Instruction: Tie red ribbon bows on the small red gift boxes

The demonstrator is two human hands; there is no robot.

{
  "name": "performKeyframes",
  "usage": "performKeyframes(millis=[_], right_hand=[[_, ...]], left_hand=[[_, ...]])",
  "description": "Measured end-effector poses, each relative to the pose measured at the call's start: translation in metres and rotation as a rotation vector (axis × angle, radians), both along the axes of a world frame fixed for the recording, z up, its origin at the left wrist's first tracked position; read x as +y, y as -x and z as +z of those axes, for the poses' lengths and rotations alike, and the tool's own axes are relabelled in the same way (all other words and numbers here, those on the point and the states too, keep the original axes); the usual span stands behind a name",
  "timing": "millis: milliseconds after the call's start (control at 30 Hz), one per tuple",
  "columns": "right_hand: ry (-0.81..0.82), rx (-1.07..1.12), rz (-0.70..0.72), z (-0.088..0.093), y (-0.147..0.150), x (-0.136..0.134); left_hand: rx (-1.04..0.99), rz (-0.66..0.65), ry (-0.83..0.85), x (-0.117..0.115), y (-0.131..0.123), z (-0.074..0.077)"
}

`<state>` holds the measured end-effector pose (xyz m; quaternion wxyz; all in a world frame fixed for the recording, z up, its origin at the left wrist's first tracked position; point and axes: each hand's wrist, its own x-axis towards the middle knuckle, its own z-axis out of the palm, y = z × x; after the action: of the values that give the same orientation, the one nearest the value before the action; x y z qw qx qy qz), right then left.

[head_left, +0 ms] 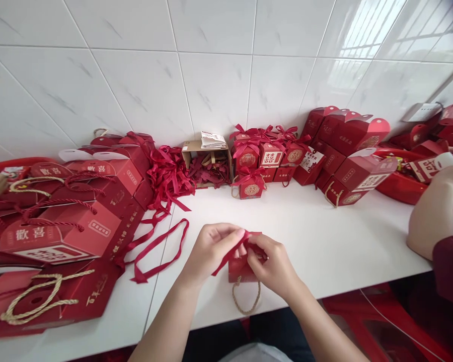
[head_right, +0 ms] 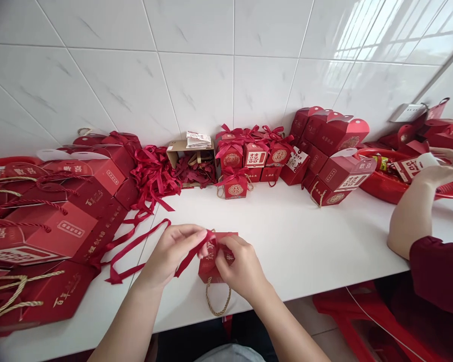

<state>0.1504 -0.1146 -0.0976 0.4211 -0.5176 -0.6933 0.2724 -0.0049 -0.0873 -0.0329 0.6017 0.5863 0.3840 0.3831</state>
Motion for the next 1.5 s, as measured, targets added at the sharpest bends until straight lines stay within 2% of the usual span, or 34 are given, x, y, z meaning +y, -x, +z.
performKeyframes(millis=[100,200,267,367,467,567,900,1033,1200,1333,1400,1500], right_hand=[[-0.030,0.021,0.012,0.000,-0.002,-0.001],[-0.024,0.037,-0.006,0.000,-0.003,0.001],[-0.023,0.053,0.017,0.002,-0.005,0.002],[-0.031,0.103,0.048,0.002,-0.007,0.002],[-0.022,0.167,-0.004,-0.004,-0.006,0.001],[0.030,0.232,-0.098,-0.011,-0.004,0.000],[-0.068,0.049,0.004,-0.008,-0.010,-0.002],[-0.031,0.065,-0.072,-0.015,-0.010,-0.003],[0.156,0.175,-0.068,-0.021,-0.006,-0.004],[0.265,0.344,-0.079,-0.022,0.001,-0.006],[0.278,0.407,-0.102,-0.021,0.004,-0.007],[0.274,0.452,-0.100,-0.020,0.005,-0.008]], left_hand=[[0.002,-0.051,-0.142,0.011,-0.016,0.007],[0.090,-0.068,-0.290,0.018,-0.017,0.003],[0.218,-0.027,-0.328,0.018,-0.008,-0.009],[0.366,-0.005,-0.322,0.012,0.006,-0.035],[0.292,0.113,-0.329,0.003,0.009,-0.060],[0.231,0.202,-0.370,-0.005,0.003,-0.072],[0.298,0.319,-0.409,-0.011,-0.004,-0.082],[0.264,0.358,-0.405,-0.011,-0.006,-0.081],[0.249,0.296,-0.328,-0.009,-0.008,-0.079],[0.172,0.373,-0.353,-0.007,-0.009,-0.080],[0.233,0.378,-0.433,-0.007,-0.008,-0.079],[0.361,0.298,-0.468,-0.009,-0.006,-0.079]])
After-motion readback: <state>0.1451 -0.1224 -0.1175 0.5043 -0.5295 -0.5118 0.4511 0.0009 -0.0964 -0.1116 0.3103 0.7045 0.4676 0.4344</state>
